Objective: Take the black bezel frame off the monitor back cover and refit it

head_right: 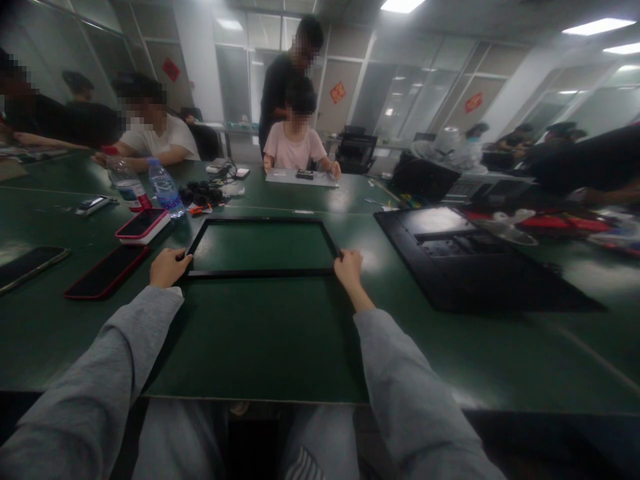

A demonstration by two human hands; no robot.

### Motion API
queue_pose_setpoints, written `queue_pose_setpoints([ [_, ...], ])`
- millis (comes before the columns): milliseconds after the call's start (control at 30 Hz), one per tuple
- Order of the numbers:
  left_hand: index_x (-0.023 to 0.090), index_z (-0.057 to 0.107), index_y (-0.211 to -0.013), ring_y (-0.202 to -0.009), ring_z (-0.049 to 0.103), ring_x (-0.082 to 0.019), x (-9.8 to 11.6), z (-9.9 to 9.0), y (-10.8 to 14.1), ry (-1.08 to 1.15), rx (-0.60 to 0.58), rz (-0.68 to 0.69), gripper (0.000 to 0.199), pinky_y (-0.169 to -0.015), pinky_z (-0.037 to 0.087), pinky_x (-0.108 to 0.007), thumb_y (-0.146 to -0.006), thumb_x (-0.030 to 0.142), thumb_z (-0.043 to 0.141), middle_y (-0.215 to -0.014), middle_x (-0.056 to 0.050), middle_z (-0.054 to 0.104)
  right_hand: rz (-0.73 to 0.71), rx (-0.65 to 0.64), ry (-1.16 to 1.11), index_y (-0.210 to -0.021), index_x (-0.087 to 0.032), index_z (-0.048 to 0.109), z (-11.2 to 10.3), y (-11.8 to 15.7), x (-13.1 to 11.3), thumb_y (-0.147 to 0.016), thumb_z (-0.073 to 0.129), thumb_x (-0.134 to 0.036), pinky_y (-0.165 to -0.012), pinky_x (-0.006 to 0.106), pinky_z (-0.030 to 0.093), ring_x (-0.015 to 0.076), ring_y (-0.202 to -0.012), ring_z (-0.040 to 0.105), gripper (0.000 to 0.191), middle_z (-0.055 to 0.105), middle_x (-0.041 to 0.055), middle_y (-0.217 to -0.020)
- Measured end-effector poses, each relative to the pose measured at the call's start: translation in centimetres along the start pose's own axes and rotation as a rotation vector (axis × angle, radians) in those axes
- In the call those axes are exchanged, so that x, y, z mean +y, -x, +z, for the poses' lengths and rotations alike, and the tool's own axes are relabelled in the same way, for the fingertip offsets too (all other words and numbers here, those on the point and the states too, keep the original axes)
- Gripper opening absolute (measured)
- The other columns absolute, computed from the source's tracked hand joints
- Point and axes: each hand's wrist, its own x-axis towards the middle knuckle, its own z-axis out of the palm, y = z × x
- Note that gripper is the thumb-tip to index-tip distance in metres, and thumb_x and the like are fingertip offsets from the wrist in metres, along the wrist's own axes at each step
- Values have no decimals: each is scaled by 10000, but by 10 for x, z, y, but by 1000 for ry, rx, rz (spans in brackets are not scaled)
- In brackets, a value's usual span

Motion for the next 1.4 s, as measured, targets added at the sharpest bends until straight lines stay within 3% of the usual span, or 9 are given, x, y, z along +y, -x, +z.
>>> queue_pose_setpoints([
  [567, 193, 749, -1117, -985, 647, -324, 0, 5, 0, 73, 43, 4, 396, -831, 516, -447, -879, 433, 543, -1159, -176, 652, -42, 30, -50, -1069, -100, 698, -2, 0, -2, -784, 491, -213, -1035, 543, 412, 335, -1101, 557, 370, 644, 210, -1052],
  [667, 190, 735, -1129, -966, 644, -311, 6, 0, 3, 173, 177, 29, 373, -843, 521, -453, -869, 397, 564, -1158, -167, 627, -31, 63, -163, -1096, -139, 657, -4, 0, -7, -809, 484, -237, -1014, 535, 436, 312, -1053, 584, 349, 663, 180, -1032],
  [800, 168, 660, -1270, -1044, 626, -275, 15, -11, 5, 339, 515, 152, 450, -934, 500, -412, -913, 412, 533, -1217, -162, 591, -44, 211, -329, -1232, -173, 551, -14, 4, -20, -901, 419, -293, -967, 450, 479, 244, -1010, 614, 376, 671, 129, -1083],
  [900, 162, 583, -1357, -1044, 636, -257, 18, -15, 5, 420, 611, 194, 499, -976, 477, -404, -948, 439, 514, -1186, -149, 630, -32, 277, -366, -1246, -180, 511, -23, 8, -29, -933, 407, -329, -900, 416, 504, 218, -906, 635, 361, 679, 105, -1033],
  [1000, 191, 517, -1410, -987, 667, -249, 18, -16, 7, 439, 553, 172, 550, -960, 482, -403, -935, 464, 555, -1100, -100, 689, 3, 274, -403, -1238, -185, 487, -28, 9, -32, -948, 401, -345, -848, 397, 517, 204, -826, 644, 342, 681, 81, -958],
  [1167, 202, 466, -1440, -965, 690, -237, 19, -16, 9, 392, 415, 98, 591, -925, 491, -372, -917, 451, 581, -1074, -75, 718, 3, 282, -430, -1234, -204, 461, -30, 10, -32, -965, 394, -371, -855, 395, 523, 202, -851, 661, 324, 681, 78, -964],
  [1400, 219, 482, -1408, -914, 694, -209, 15, -15, 6, 443, 418, 86, 564, -899, 504, -351, -897, 424, 607, -1037, -47, 730, -11, 258, -432, -1203, -209, 464, -28, 12, -35, -972, 388, -369, -853, 391, 527, 201, -855, 657, 291, 675, 71, -966],
])
